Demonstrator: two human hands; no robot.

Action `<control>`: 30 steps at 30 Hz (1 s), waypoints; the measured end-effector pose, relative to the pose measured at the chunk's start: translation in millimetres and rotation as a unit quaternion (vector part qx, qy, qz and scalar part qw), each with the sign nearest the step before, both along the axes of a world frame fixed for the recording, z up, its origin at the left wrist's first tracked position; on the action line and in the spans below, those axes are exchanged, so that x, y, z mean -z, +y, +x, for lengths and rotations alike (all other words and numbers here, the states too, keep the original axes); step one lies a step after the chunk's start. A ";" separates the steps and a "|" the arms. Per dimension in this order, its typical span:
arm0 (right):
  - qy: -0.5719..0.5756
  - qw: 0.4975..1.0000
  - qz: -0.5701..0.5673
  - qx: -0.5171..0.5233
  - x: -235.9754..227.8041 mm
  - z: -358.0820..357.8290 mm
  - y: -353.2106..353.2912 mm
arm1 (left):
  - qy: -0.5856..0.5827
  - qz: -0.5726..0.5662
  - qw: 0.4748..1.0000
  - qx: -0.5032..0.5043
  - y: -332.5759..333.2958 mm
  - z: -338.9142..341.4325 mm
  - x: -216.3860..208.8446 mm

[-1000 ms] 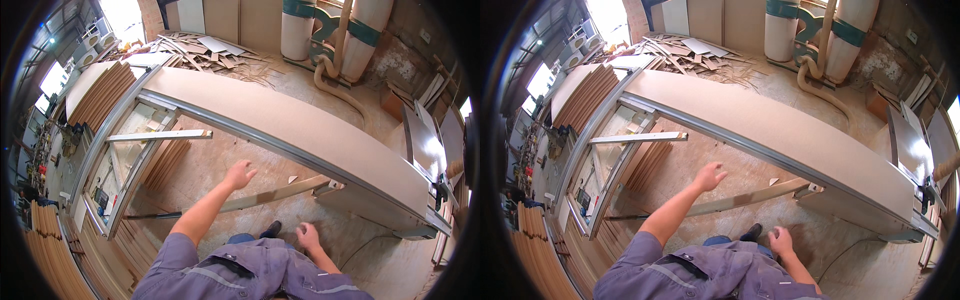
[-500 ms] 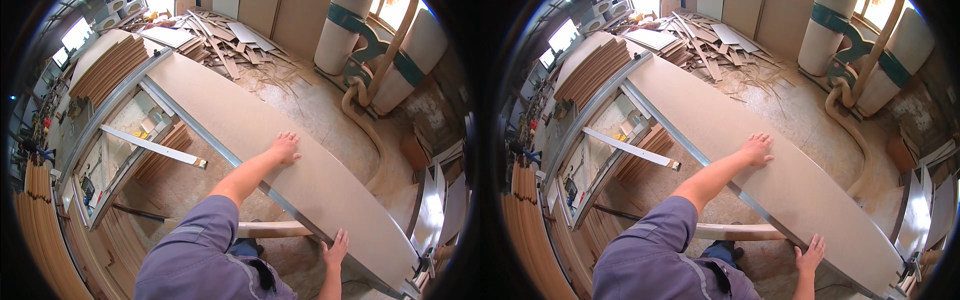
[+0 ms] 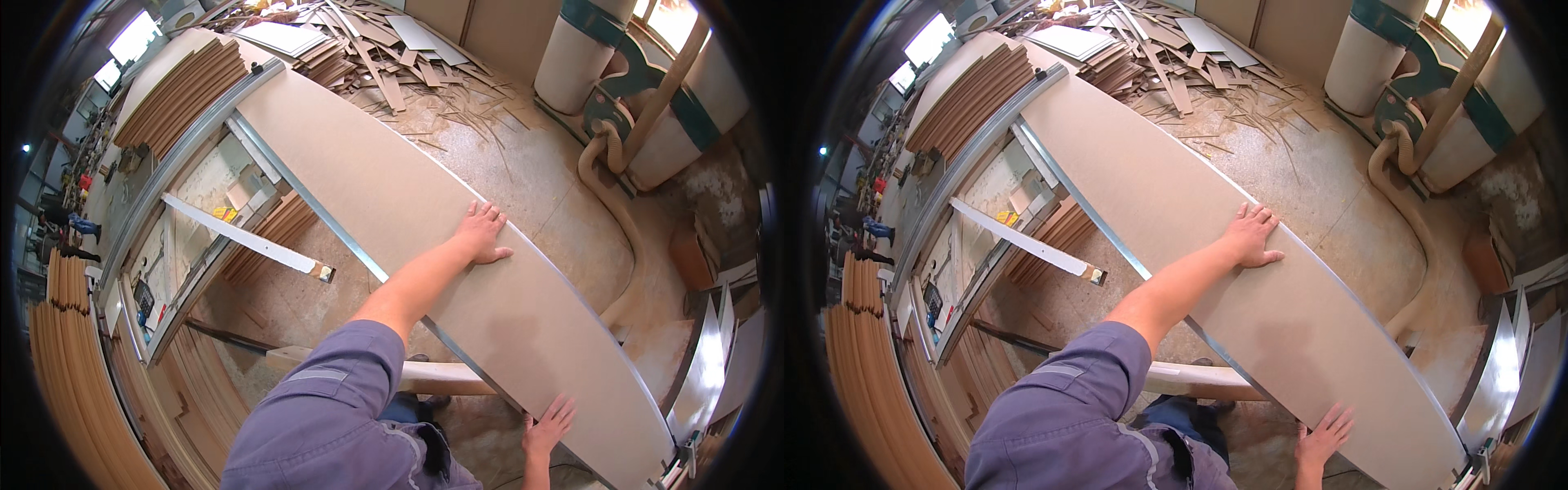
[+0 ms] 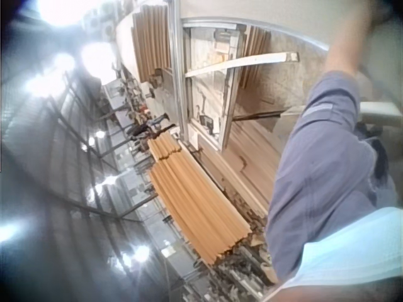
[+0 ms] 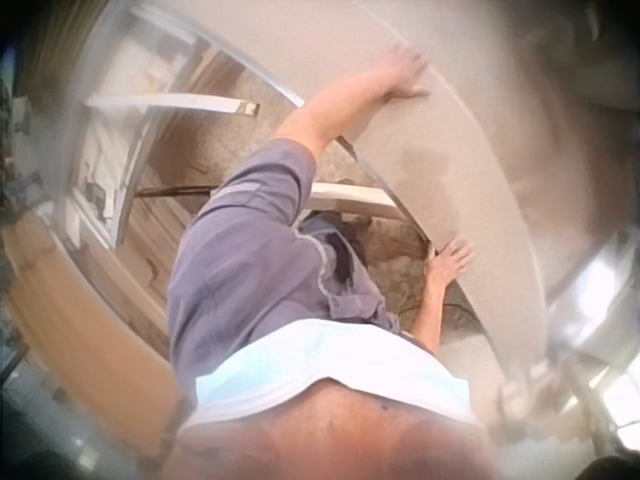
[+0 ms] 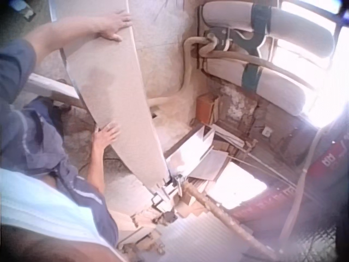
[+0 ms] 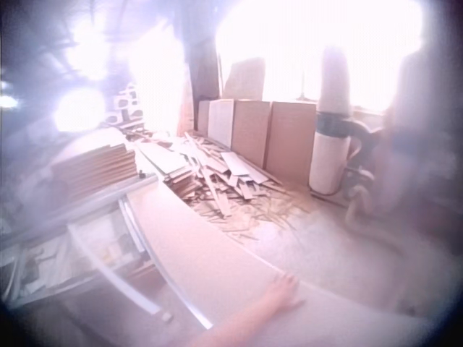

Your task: The person repeatedly feeds large rectangular wood panels through a table saw, guiding them along the fence with both hands. After each cut, the person removes the trimmed strip and places it aside, then retrieves another panel to continue the process.

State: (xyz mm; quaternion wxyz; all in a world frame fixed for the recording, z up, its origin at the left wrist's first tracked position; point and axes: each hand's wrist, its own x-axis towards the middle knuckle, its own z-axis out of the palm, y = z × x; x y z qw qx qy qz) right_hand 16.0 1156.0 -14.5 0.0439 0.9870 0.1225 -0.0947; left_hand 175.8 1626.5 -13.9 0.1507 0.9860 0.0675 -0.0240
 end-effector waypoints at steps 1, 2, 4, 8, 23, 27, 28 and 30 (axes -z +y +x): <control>0.011 1.000 0.000 0.006 -6.0 -5.7 1.3 | 0.003 -0.001 1.000 -0.002 -1.3 -4.9 0.6; 0.023 1.000 0.003 0.011 -8.0 -10.3 3.9 | 0.002 0.001 1.000 -0.006 -1.7 -10.9 1.0; 0.020 1.000 -0.004 0.007 -1.6 -19.0 2.3 | 0.002 0.003 1.000 -0.014 -2.6 -25.2 1.7; 0.029 0.999 0.003 0.023 1.7 -41.2 0.2 | 0.012 0.003 1.000 -0.016 0.9 -43.7 -5.8; -0.134 0.861 0.361 0.333 10.5 -79.1 -3.0 | -0.102 0.010 0.977 -0.186 4.1 -242.0 18.4; 0.105 0.540 0.624 0.555 15.1 -65.1 15.2 | -0.137 -0.046 0.934 -0.326 75.5 -279.0 26.0; 0.112 0.526 0.624 0.567 10.8 -67.5 31.2 | -0.182 -0.167 0.914 -0.321 89.1 -283.4 30.9; 0.106 0.423 0.694 0.573 7.9 -63.8 77.0 | -0.084 -0.011 0.943 -0.323 142.2 -284.1 51.2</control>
